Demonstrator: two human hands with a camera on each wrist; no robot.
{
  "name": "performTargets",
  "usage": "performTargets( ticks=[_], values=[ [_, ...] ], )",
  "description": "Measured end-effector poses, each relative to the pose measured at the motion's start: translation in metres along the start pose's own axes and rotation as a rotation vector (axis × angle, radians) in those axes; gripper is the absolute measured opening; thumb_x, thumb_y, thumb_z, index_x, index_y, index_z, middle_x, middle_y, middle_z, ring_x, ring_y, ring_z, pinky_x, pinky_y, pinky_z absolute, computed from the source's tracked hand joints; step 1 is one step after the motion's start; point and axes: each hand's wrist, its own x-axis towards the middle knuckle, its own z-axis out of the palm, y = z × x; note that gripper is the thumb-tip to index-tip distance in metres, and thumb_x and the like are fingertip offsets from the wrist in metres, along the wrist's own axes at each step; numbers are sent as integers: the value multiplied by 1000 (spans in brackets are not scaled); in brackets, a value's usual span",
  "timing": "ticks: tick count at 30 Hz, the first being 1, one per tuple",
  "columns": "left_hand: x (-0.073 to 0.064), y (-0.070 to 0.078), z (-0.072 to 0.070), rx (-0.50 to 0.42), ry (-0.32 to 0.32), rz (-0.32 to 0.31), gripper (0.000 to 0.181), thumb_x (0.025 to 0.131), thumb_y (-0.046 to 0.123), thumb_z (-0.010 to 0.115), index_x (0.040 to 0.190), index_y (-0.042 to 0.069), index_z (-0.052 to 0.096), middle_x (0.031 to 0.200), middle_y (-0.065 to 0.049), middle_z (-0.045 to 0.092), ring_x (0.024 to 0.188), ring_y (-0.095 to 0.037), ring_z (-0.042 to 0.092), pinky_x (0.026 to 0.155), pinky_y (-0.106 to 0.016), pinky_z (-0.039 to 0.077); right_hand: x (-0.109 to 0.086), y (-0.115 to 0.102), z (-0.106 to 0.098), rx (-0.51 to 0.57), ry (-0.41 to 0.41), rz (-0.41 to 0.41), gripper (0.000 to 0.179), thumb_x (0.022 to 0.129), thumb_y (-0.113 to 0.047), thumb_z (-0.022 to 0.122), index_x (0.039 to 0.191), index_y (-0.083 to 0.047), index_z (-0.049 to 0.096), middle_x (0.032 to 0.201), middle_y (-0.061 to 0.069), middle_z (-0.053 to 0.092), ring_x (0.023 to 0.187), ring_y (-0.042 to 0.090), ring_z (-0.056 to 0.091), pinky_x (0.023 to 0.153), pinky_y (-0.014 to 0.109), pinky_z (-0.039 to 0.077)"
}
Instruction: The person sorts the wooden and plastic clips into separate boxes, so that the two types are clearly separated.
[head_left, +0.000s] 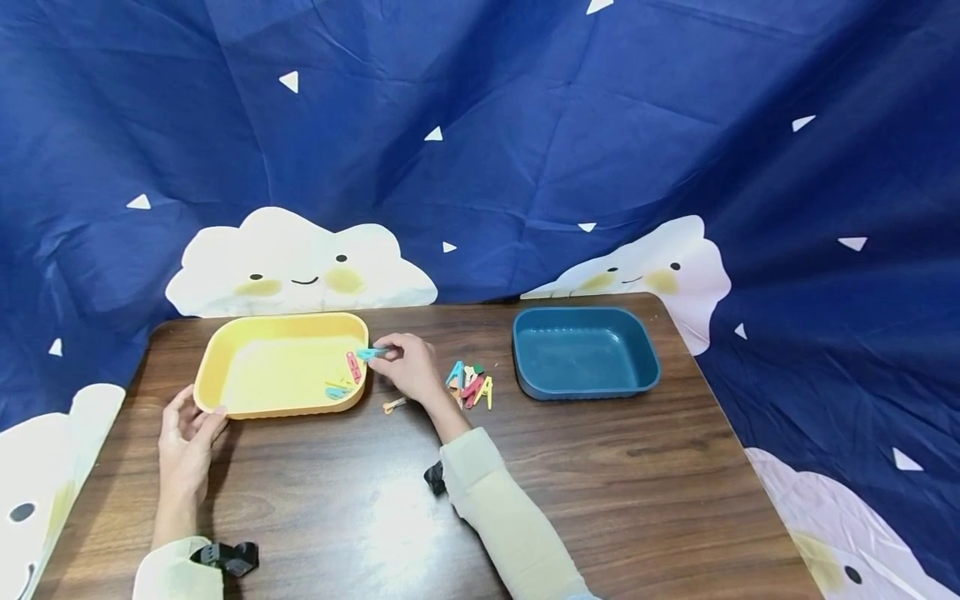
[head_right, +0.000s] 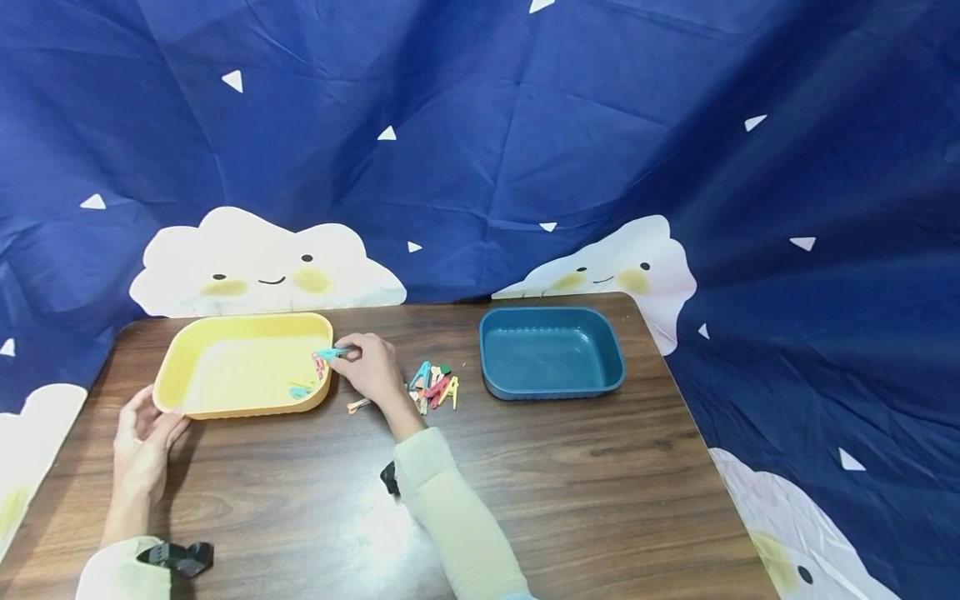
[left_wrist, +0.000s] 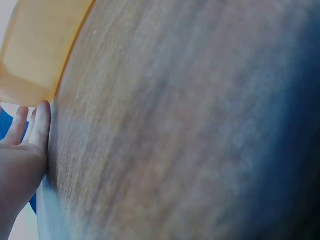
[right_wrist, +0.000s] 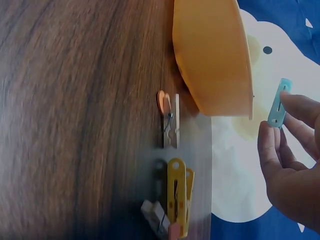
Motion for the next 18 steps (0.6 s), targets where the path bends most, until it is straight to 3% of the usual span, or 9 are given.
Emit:
performTargets(
  ticks=[11, 18],
  values=[
    [0, 1, 0, -5, 3, -11, 60, 93, -11, 64, 144, 17, 48, 120, -3, 54, 100, -5, 61, 77, -14, 55, -1, -10, 12, 14, -23, -25, 24, 86, -14, 82, 109, -10, 77, 100, 11, 69, 84, 10, 63, 72, 16, 49],
    [1, 1, 0, 0, -3, -10, 61, 93, -11, 64, 144, 17, 48, 121, -3, 54, 101, -5, 61, 78, -13, 55, -1, -12, 14, -4, -41, -41, 25, 87, -17, 82, 111, -11, 77, 99, 7, 68, 87, 13, 65, 73, 16, 50]
  ],
)
